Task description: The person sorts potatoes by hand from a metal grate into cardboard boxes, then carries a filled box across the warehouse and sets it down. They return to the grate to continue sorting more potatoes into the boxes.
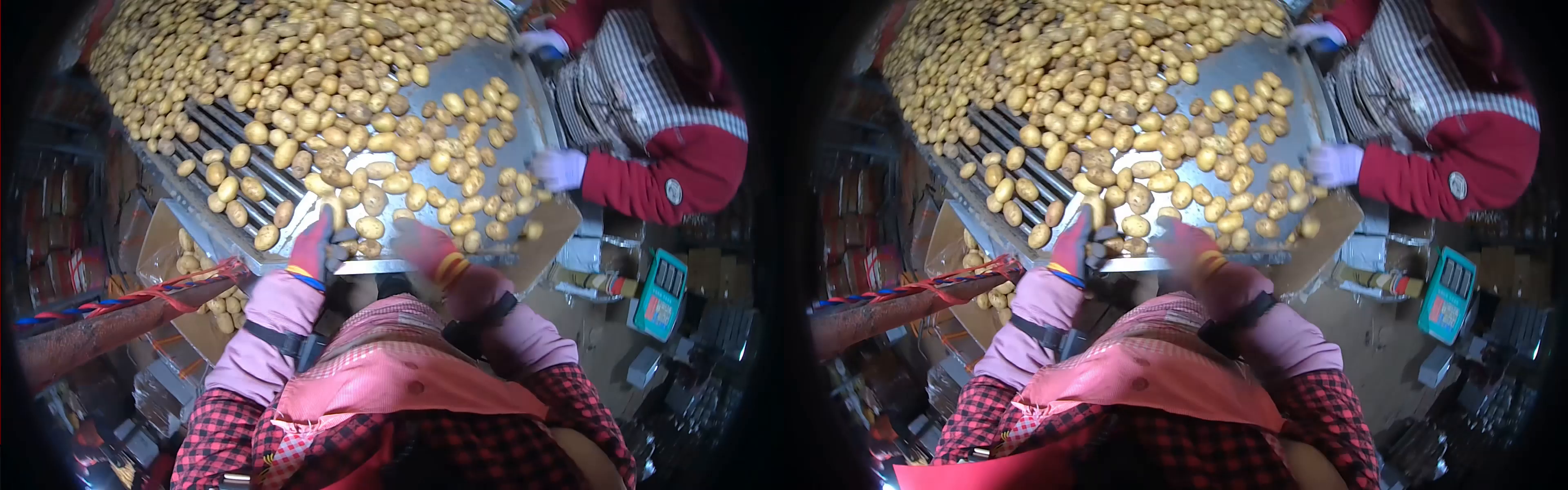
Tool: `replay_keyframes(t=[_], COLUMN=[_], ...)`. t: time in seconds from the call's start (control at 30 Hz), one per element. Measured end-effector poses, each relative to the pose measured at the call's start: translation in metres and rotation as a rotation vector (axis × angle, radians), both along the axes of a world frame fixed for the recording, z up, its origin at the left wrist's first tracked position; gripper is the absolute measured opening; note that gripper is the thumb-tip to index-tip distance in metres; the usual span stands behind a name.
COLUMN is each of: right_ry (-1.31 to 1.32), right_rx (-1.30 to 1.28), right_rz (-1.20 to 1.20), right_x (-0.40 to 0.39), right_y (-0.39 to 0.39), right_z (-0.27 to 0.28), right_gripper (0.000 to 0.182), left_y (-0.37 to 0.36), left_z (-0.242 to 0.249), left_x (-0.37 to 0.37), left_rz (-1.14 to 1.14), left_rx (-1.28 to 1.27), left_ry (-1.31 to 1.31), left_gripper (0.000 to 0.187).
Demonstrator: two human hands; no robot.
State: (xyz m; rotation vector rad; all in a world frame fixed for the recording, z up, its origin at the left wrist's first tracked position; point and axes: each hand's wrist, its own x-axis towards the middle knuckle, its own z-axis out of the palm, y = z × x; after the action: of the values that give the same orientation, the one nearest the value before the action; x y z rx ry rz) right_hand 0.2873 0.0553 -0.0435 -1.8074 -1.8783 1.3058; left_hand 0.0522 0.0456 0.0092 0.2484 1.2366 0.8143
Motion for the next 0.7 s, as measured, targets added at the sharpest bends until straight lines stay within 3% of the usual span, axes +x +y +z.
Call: replay_keyframes(t=[0.03, 0.1, 0.17, 0.27, 0.37, 0.47, 0.57, 0.67, 0.7], right_ry=[-0.171, 0.012, -0.019, -0.453, -0.337, -0.330, -0.200, -0.554, -0.395], right_rx=[-0.028, 0.201, 0.537, 0.452, 0.370, 0.076, 0.273, 0.332, 0.271], right_rz=[0.032, -0.035, -0.032, 0.238, 0.342, 0.413, 0.045, 0.193, 0.209], right_x=[0.002, 0.013, 0.009, 0.003, 0.033, 0.039, -0.008, -0.055, -0.050], right_y=[0.014, 0.056, 0.108, 0.144, 0.124, 0.145, 0.187, 0.212, 0.218], right_z=[0.020, 0.041, 0.041, 0.019, 0.008, 0.035, 0.058, 0.006, 0.005], right_gripper=[0.047, 0.053, 0.056, 0.059, 0.057, 0.054, 0.053, 0.050, 0.052], left_y=[0.003, 0.001, -0.012, -0.020, -0.029, -0.042, -0.036, -0.028, -0.025], left_z=[-0.010, -0.014, -0.022, -0.004, 0.000, -0.020, -0.016, -0.015, -0.014], left_x=[-0.011, -0.033, -0.041, -0.037, -0.049, -0.063, -0.050, -0.045, -0.045], left_rz=[0.147, 0.213, 0.147, 0.149, 0.168, 0.112, 0.179, 0.181, 0.183], left_rx=[-0.031, -0.111, -0.050, -0.094, -0.075, -0.041, -0.057, -0.019, -0.010], left_ry=[-0.118, -0.154, -0.186, -0.191, -0.244, -0.304, -0.365, -0.340, -0.322], left_gripper=[0.053, 0.054, 0.050, 0.045, 0.044, 0.044, 0.044, 0.044, 0.044])
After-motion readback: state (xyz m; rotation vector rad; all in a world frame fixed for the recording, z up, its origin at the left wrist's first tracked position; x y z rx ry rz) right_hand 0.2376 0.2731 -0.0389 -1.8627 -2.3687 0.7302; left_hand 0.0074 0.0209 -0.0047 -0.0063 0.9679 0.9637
